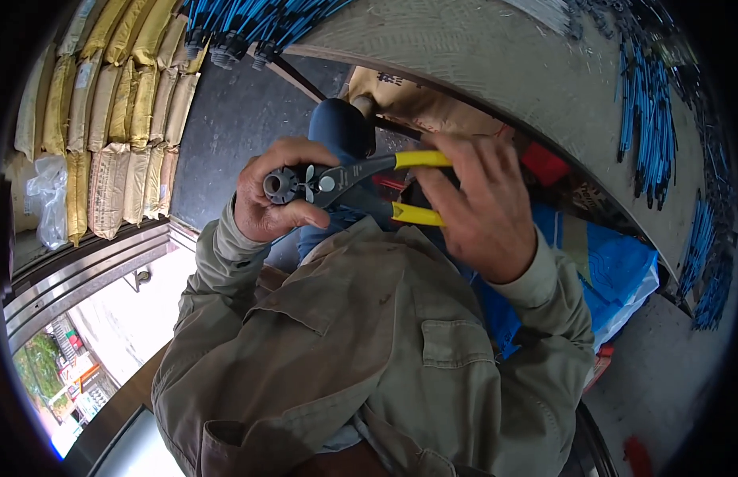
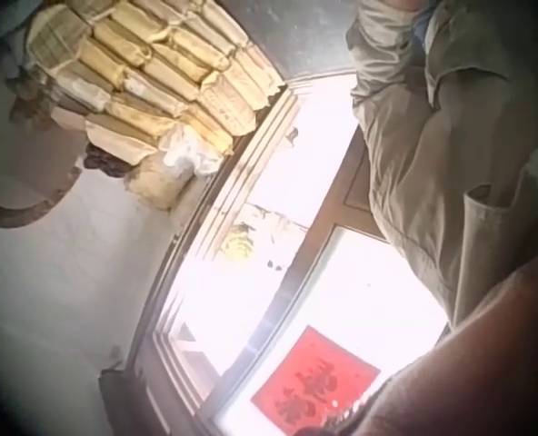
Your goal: The person organizes small blue plastic components with wires by hand, then uses a crimping tool on a larger metal assembly.
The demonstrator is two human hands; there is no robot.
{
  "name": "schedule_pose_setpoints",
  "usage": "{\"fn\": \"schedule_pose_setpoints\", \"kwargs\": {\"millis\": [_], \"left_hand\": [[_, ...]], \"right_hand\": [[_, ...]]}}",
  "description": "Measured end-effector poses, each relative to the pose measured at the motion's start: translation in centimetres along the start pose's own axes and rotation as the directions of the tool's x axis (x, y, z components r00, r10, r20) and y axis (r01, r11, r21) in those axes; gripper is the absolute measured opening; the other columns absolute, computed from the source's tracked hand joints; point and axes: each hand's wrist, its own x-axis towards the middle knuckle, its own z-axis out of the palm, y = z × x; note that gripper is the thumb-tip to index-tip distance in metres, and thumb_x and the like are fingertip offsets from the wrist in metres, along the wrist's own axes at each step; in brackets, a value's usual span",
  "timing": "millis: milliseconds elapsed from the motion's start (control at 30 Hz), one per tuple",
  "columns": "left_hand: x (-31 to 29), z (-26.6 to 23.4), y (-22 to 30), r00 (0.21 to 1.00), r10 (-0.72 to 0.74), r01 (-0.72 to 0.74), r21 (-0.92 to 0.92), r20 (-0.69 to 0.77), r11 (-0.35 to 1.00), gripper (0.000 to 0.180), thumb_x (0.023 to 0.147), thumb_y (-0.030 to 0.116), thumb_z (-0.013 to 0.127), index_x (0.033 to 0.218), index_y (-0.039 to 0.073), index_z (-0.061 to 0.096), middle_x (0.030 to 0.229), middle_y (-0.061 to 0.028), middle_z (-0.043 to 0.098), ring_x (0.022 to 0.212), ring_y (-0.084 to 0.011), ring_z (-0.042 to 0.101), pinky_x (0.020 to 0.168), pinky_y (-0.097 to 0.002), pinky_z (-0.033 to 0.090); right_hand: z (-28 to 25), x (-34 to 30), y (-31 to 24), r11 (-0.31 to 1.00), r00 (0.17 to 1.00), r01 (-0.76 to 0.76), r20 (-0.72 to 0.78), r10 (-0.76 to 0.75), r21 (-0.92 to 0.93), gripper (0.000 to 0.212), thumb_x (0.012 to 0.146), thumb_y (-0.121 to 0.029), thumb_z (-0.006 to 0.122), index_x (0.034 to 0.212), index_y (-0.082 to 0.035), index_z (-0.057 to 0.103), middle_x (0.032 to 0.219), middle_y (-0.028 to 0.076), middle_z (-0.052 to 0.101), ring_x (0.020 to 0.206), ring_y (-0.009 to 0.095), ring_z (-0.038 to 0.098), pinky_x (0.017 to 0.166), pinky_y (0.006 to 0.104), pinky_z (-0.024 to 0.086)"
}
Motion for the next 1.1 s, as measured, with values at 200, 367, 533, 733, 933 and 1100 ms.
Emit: {"fn": "schedule_pose_setpoints", "kwargs": {"millis": [200,367,533,733,933,1100], "left_hand": [[0.4,0.2,0.2,0.999,0.004,-0.002,0.060,-0.038,0.998,0.045,0.067,0.018,0.079,0.103,0.002,0.056,0.092,-0.0077,0.060,0.082,-0.0178,0.058,0.072,-0.0292,0.045],[0.2,0.2,0.2,0.996,-0.066,0.067,0.011,-0.064,0.998,0.047,0.065,0.022,0.079,0.102,0.002,0.057,0.093,-0.0083,0.059,0.083,-0.0185,0.058,0.074,-0.0295,0.045],[-0.2,0.4,0.1,0.987,-0.092,0.099,0.044,-0.128,0.994,0.056,0.062,0.028,0.081,0.106,0.001,0.058,0.093,-0.0083,0.059,0.083,-0.0181,0.058,0.075,-0.0297,0.043],[0.3,0.3,-0.3,0.980,-0.079,0.095,0.083,-0.180,0.992,0.064,0.063,0.026,0.080,0.116,0.002,0.054,0.093,-0.0073,0.059,0.082,-0.0159,0.058,0.076,-0.0291,0.043],[0.4,-0.7,-0.8,0.999,-0.023,0.025,0.041,-0.047,0.999,0.088,0.067,0.047,0.072,0.131,0.000,0.036,0.100,-0.0121,0.060,0.090,-0.0196,0.058,0.085,-0.0328,0.041],[0.4,0.9,-2.6,0.998,-0.042,0.016,-0.474,-0.046,0.880,0.105,0.069,0.075,0.046,0.138,-0.001,0.021,0.115,-0.0227,0.055,0.106,-0.0279,0.054,0.097,-0.0366,0.035]], "right_hand": [[-1.3,0.4,0.6,0.992,0.998,0.023,0.061,-0.016,-0.125,0.031,0.070,-0.012,0.066,0.098,-0.002,0.061,0.102,0.012,0.052,0.085,0.028,0.057,0.070,0.0351,0.047],[-0.6,0.8,1.7,0.998,0.996,0.061,0.067,-0.060,-0.016,0.025,0.069,-0.013,0.066,0.091,-0.002,0.061,0.095,0.012,0.051,0.079,0.028,0.057,0.065,0.0360,0.047],[1.4,0.7,2.8,0.994,0.992,0.103,0.065,-0.104,0.022,0.027,0.064,-0.017,0.070,0.084,-0.006,0.057,0.090,0.010,0.049,0.073,0.026,0.058,0.058,0.0356,0.048],[4.5,-0.5,2.3,0.998,0.999,0.038,0.029,-0.040,0.055,0.018,0.074,-0.011,0.066,0.087,-0.001,0.057,0.084,0.014,0.051,0.067,0.031,0.056,0.060,0.0336,0.047],[11.3,-0.8,-0.8,0.174,0.840,-0.283,0.156,0.520,0.943,0.017,0.080,-0.010,0.064,0.093,-0.001,0.057,0.091,0.007,0.057,0.076,0.016,0.058,0.059,0.0249,0.046],[14.8,0.7,-1.9,0.109,0.866,-0.089,0.023,0.499,0.990,0.020,0.083,-0.007,0.061,0.101,0.001,0.057,0.097,0.005,0.058,0.086,0.012,0.054,0.076,0.0255,0.044]]}}
